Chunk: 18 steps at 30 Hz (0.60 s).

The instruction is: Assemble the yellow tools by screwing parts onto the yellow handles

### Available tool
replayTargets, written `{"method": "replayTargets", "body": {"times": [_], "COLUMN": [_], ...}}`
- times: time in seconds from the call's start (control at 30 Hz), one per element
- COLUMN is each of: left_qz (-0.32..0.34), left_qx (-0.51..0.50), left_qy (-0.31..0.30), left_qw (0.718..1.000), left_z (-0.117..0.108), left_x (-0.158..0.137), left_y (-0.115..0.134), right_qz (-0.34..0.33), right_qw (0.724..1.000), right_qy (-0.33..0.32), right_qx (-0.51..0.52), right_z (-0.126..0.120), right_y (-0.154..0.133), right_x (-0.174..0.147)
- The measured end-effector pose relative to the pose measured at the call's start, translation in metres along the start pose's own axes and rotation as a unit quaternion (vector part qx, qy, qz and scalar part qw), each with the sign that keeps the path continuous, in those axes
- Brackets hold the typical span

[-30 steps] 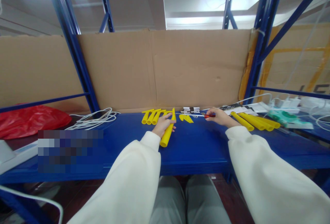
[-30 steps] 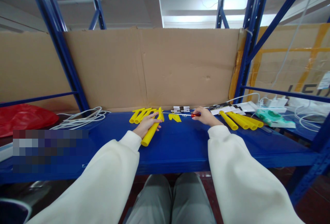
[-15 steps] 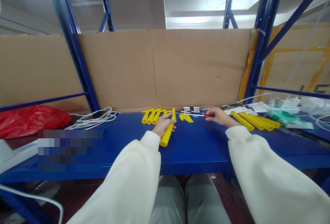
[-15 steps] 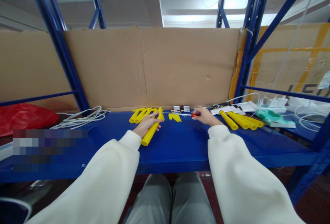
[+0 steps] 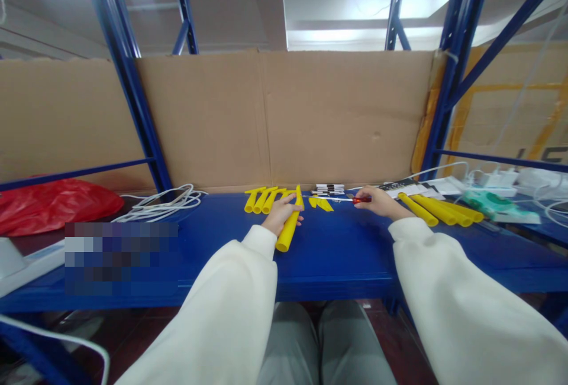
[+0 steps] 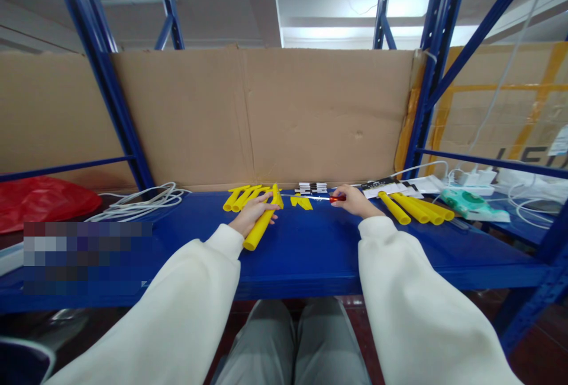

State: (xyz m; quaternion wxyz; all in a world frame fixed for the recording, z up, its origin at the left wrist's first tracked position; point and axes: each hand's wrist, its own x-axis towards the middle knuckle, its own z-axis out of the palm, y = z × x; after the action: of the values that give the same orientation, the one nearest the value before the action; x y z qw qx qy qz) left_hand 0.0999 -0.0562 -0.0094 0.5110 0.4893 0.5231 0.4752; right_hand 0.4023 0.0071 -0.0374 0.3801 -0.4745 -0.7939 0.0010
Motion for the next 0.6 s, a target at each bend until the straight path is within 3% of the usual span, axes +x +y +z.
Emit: {"method": "replayTargets", "body": {"times": [0.6], "left_qz": [0.004], "left_qx": [-0.002], "left_qy": [-0.002], "left_qw": [1.000], "left_z": [-0.0001], "left_x": [0.0014], "left_y": [-0.0008], "right_qz": [0.014], "right_qw": [0.999], "right_qy": [0.004], "right_qx": [0.033], "right_z": [0.0010], "right_y": [-0.0051], "right_x": [0.0006]}}
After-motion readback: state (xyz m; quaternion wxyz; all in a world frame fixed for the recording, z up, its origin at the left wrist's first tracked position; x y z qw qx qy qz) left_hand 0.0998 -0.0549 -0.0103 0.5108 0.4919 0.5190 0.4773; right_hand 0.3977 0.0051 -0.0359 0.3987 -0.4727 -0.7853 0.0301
